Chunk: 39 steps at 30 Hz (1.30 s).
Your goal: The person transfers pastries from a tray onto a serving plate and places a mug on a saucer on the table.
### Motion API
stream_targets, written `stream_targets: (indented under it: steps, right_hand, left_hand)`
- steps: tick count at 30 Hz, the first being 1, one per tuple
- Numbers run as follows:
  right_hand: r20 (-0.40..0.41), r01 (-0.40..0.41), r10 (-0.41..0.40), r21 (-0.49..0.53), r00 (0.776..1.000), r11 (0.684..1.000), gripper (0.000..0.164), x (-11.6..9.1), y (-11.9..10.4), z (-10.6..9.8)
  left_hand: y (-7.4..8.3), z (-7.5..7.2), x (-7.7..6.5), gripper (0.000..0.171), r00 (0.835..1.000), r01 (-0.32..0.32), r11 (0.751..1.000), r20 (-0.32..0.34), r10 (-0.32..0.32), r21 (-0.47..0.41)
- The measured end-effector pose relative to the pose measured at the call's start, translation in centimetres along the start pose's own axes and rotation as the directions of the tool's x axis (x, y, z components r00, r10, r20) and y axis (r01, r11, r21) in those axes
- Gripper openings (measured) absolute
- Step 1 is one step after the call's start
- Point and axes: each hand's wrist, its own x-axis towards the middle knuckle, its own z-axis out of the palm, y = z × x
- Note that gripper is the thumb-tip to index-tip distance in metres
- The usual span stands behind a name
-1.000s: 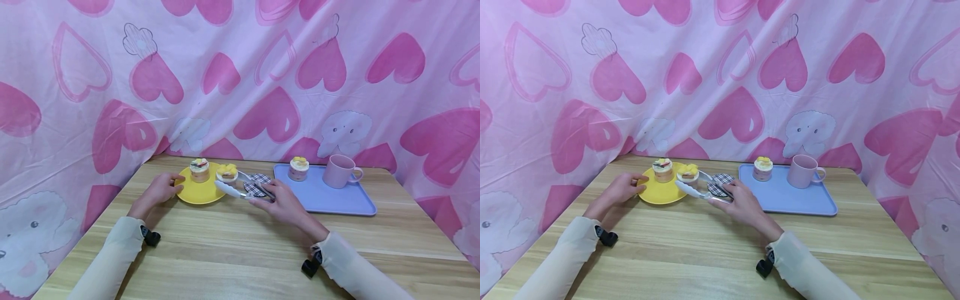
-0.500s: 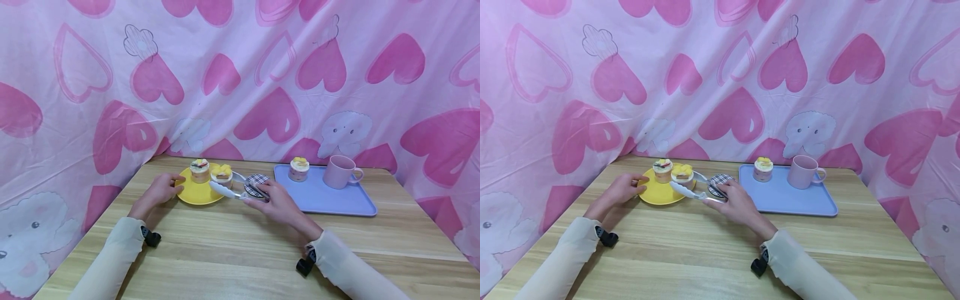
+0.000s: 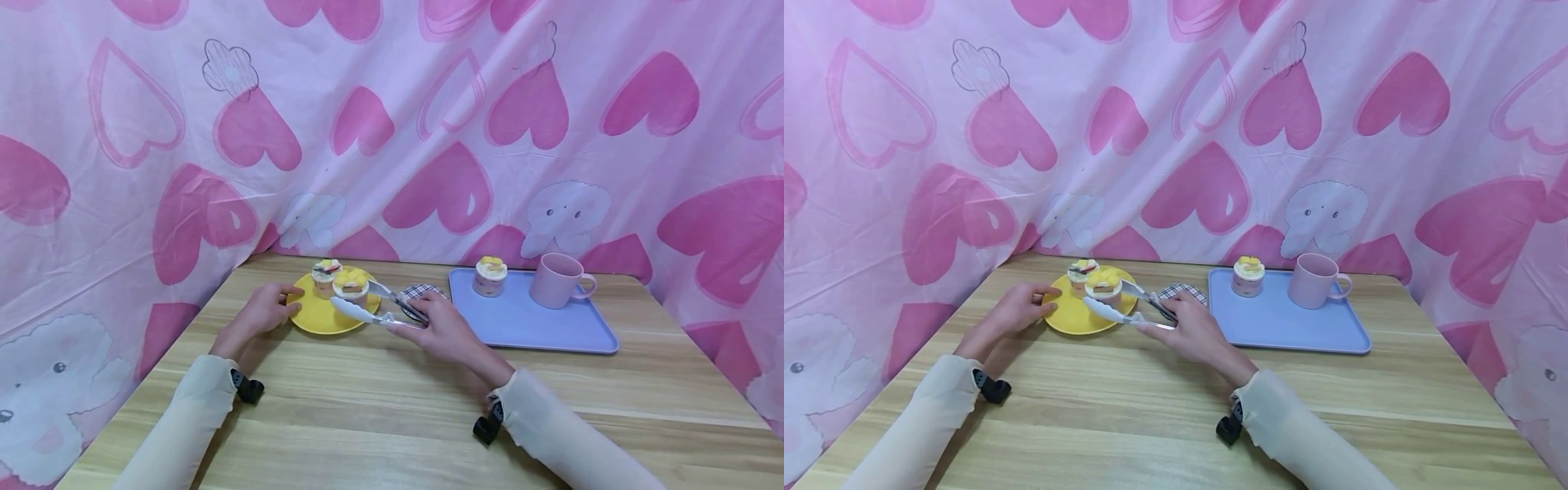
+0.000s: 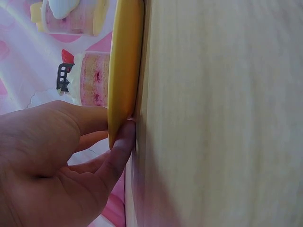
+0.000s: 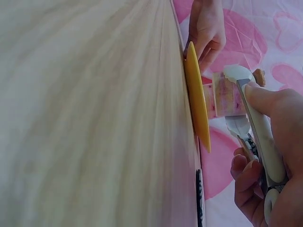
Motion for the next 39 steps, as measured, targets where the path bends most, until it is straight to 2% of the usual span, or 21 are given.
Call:
stream_targets:
  steps: [13, 20, 23, 31, 39]
  right_hand:
    - [0.016, 0.033, -0.033, 0.002, 0.999, 0.999, 0.071, 1.0, -0.8, 1.3]
    - [0.031, 0.044, -0.043, -0.008, 0.999, 0.999, 0.071, 1.4, -1.1, 2.0]
    - [0.024, 0.063, -0.063, -0.011, 0.998, 0.998, 0.065, 1.6, -1.1, 2.3]
    - [0.035, 0.073, -0.073, 0.000, 0.997, 0.997, 0.068, 1.9, -1.4, 2.9]
    - [0.039, 0.070, -0.070, -0.006, 0.997, 0.998, 0.064, 2.0, -1.5, 3.2]
  left_hand:
    - [0.0, 0.0, 0.1, 0.043, 1.000, 0.021, 1.000, 0.009, -0.020, -0.003]
    - [-0.1, 0.0, 0.0, 0.043, 1.000, -0.007, 1.000, 0.003, 0.007, 0.008]
    - [0.0, 0.0, 0.0, 0.043, 1.000, -0.003, 1.000, 0.001, 0.003, 0.003]
    - [0.1, 0.0, -0.1, 0.042, 1.000, -0.007, 1.000, 0.005, 0.006, 0.012]
    - [0.0, 0.0, 0.0, 0.042, 1.000, -0.006, 1.000, -0.001, 0.006, 0.011]
